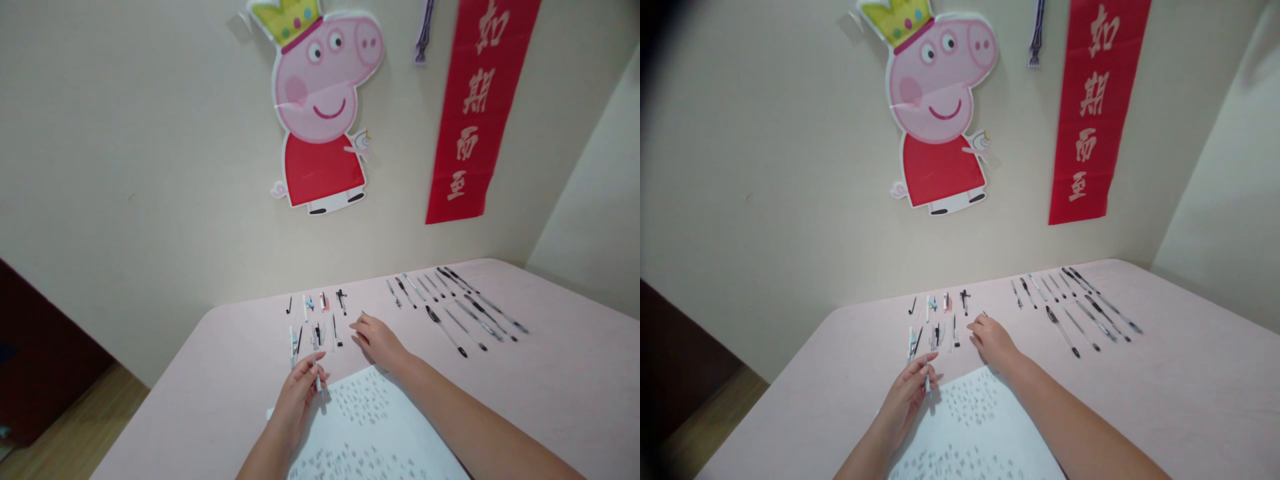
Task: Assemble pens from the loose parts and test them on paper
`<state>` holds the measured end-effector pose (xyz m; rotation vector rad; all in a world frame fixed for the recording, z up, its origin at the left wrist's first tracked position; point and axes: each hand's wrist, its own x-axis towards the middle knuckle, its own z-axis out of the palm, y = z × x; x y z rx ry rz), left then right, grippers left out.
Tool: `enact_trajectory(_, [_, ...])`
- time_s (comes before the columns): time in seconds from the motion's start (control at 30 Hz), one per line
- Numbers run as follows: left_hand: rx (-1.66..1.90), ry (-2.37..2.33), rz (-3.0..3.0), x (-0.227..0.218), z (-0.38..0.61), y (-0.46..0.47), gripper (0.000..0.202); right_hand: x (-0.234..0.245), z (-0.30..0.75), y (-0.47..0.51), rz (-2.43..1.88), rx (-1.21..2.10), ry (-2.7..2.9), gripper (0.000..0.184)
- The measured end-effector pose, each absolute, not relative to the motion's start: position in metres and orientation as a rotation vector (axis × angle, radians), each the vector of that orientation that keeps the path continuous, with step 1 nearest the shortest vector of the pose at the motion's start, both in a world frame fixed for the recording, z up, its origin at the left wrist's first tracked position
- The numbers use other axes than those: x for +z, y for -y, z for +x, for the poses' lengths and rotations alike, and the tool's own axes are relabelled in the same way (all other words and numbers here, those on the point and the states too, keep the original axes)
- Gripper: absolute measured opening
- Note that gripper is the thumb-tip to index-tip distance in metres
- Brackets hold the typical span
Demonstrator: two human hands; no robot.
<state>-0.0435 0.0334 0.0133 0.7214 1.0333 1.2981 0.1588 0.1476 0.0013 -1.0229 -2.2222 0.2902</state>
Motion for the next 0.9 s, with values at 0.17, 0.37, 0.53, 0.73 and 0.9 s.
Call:
enact_trajectory(0.17, [1.27, -1.081, 0.805, 0.014, -0.043, -0.033, 0.041, 0.008, 0.145, -0.138, -0.869, 0.675, 1.955, 0.024])
enact_trajectory(0.37, [1.205, -1.176, 0.888, 0.014, -0.044, -0.033, 0.049, 0.016, 0.124, -0.122, -0.801, 1.377, 1.548, 0.021])
enact_trajectory(0.53, [1.132, -1.155, 0.992, 0.016, -0.042, -0.033, 0.045, 0.028, 0.119, -0.106, -0.748, 1.595, 1.457, 0.018])
enact_trajectory(0.73, [1.156, -1.135, 0.998, 0.016, -0.041, -0.033, 0.041, 0.031, 0.116, -0.099, -0.778, 1.606, 1.453, 0.02])
enact_trajectory(0.9, [1.157, -1.136, 0.995, 0.016, -0.041, -0.033, 0.038, 0.024, 0.114, -0.099, -0.763, 1.632, 1.461, 0.022])
